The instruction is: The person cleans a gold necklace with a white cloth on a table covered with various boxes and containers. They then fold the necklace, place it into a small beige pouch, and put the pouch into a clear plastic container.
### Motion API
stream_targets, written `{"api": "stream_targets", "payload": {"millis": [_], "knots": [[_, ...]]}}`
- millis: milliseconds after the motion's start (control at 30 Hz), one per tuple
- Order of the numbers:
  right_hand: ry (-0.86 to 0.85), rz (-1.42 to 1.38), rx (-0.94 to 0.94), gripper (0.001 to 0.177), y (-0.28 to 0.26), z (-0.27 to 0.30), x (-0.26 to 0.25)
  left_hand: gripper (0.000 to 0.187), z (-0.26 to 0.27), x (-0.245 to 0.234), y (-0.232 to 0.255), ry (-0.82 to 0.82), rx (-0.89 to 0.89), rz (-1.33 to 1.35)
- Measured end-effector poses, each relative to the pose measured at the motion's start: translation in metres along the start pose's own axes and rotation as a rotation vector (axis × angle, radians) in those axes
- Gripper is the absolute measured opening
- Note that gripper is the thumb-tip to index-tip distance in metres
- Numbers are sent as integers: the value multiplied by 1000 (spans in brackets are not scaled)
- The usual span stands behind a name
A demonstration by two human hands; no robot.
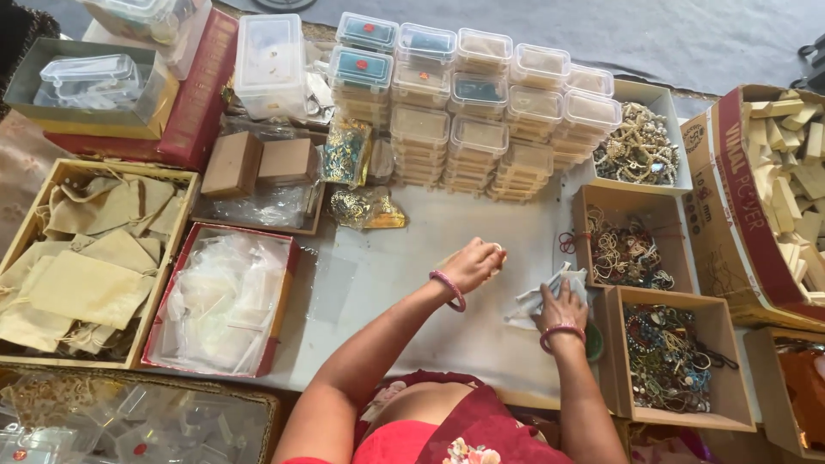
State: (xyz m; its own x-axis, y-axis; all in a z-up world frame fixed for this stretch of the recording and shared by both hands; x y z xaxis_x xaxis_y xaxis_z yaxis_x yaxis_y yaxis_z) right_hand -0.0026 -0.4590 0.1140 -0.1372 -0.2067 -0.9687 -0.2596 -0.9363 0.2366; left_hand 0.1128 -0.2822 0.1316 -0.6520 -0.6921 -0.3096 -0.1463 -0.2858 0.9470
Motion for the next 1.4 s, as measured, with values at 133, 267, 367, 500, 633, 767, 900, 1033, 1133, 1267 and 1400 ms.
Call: {"api": "stream_targets", "payload": {"millis": [133, 267, 367, 500, 633, 767, 900, 1033, 1133, 1267, 1400], "knots": [[75, -260, -37, 36, 32, -2, 114, 28, -17, 9, -108, -48, -222, 712], [170, -356, 4, 22, 19, -21, 104, 39, 50, -49, -172, 220, -624, 429], [58, -280, -4, 33, -35, -25, 19, 36, 94, -81, -182, 314, -769, 121], [-163, -144, 70, 77, -55, -22, 26, 35, 126, -99, -186, 315, -823, 119], [-144, -404, 1, 78, -21, -25, 108, 32, 141, -92, -225, 242, -895, 214], [180, -540, -80, 31, -20, -45, 87, 31, 140, -81, -259, 320, -797, 620], [336, -837, -460, 31, -136, -60, 38, 31, 143, -85, -248, 326, -780, 627], [111, -662, -861, 47, -274, -18, 16, 33, 139, -78, -277, 370, -748, 600], [-15, -401, -968, 72, -295, 4, 0, 28, 144, -80, -301, 452, -852, 364], [149, -379, -898, 75, -234, -14, 41, 33, 146, -89, -240, 427, -760, 396], [189, -477, -713, 74, -143, -35, 60, 34, 147, -89, -238, 415, -771, 419]]}}
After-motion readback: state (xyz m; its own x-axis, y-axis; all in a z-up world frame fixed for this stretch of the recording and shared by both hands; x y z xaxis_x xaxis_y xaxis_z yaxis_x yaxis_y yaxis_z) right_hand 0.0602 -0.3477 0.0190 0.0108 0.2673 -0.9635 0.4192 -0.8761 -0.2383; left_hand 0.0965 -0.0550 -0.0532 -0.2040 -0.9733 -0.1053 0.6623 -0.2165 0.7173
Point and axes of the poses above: each hand's wrist, its own z-axis away from the middle knuckle, its own x-axis out of the palm, y = z × x, the point moved 8 cm from there along -z, towards the middle knuckle, and after that the axes turned 6 degrees about -x, right-handed, at the moved point
